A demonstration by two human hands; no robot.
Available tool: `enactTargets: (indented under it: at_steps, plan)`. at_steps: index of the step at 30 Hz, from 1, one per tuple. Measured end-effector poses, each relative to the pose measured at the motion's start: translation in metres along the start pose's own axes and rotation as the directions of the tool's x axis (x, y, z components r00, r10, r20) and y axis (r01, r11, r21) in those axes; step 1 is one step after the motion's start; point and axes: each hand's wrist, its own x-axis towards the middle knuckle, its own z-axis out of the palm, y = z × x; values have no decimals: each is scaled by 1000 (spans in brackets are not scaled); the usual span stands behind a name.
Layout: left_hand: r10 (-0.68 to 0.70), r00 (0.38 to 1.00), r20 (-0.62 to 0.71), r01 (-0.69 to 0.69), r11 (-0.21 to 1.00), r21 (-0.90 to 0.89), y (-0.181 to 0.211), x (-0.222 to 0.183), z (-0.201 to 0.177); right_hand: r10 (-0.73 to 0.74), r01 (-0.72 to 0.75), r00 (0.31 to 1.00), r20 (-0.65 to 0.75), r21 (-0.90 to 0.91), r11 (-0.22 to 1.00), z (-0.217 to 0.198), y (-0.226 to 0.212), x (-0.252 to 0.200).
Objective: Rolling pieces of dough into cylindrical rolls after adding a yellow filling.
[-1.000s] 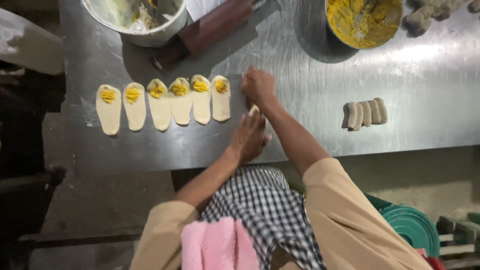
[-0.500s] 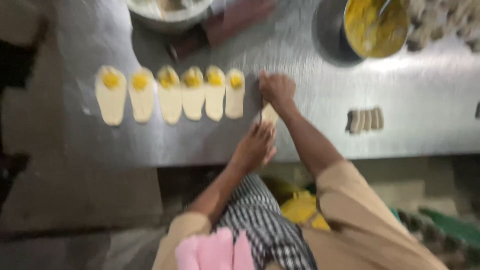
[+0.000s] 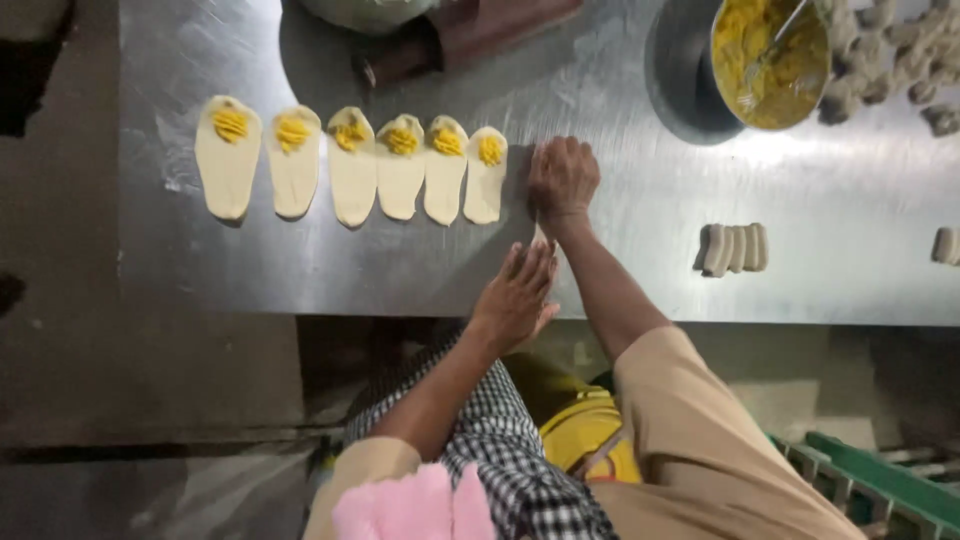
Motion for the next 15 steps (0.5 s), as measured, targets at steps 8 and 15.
enactTargets:
  at_steps: [8,15]
  plan:
    - [2,999,-53,-6,998,-62,9,-10,15,168,-137,895,413,-103,985,0,2,-6]
    - [-46,950,-307,-74,928,-366,-18,-24,27,221,-157,783,581,-159,975,13,20,3]
